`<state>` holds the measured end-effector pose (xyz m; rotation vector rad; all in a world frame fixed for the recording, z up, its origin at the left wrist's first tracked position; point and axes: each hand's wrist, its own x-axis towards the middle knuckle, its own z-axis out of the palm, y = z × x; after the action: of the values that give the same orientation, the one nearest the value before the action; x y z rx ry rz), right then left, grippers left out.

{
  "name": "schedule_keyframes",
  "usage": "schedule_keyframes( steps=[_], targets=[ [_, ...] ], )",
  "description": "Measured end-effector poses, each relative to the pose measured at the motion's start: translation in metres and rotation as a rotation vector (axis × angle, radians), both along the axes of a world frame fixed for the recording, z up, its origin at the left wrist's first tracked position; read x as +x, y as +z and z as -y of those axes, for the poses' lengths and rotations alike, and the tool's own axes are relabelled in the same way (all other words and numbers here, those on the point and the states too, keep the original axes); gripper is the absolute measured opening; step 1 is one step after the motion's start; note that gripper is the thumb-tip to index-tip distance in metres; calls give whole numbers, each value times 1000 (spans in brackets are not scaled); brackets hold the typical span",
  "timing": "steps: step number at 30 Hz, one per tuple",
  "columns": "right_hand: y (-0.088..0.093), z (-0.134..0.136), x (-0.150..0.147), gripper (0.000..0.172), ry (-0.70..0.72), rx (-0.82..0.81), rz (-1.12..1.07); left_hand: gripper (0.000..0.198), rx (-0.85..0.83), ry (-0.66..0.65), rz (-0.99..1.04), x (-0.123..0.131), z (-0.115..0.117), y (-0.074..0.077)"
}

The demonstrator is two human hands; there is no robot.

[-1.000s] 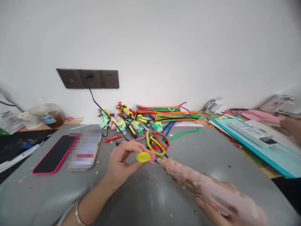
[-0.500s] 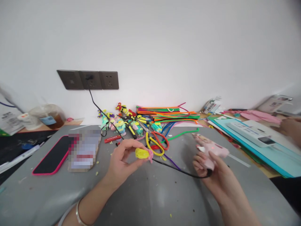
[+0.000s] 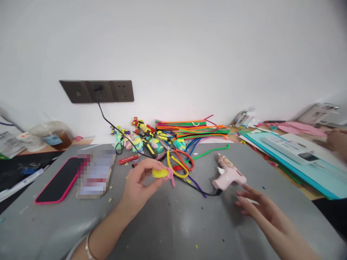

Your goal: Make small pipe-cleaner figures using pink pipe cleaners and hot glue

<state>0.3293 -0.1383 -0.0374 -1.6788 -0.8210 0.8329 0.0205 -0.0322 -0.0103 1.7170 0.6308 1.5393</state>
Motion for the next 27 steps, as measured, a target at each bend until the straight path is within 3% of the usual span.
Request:
schedule_keyframes(
  steps=[3,5,6,9,13,18,27],
  targets=[
    [11,6,-5,38,63,78,184,16,-5,52,3,1,0,1],
    [23,5,-27,27,139,162,230,15,14,66,-17,2,1,1],
    [29,3,-42,24,193,189,225,15,33,74,-30,2,1,0],
    [39,-5,-90,26,185,288,161,15,127,114,-84,2,2,-1],
    [38,-23,-131,20,266,346,38,18,303,207,-167,1,4,-1],
    [36,-40,-150,10,298,475,33,21,405,196,-221,2,7,-1],
    [39,-45,-161,8,262,505,74,19,431,190,-264,1,8,0]
  ],
)
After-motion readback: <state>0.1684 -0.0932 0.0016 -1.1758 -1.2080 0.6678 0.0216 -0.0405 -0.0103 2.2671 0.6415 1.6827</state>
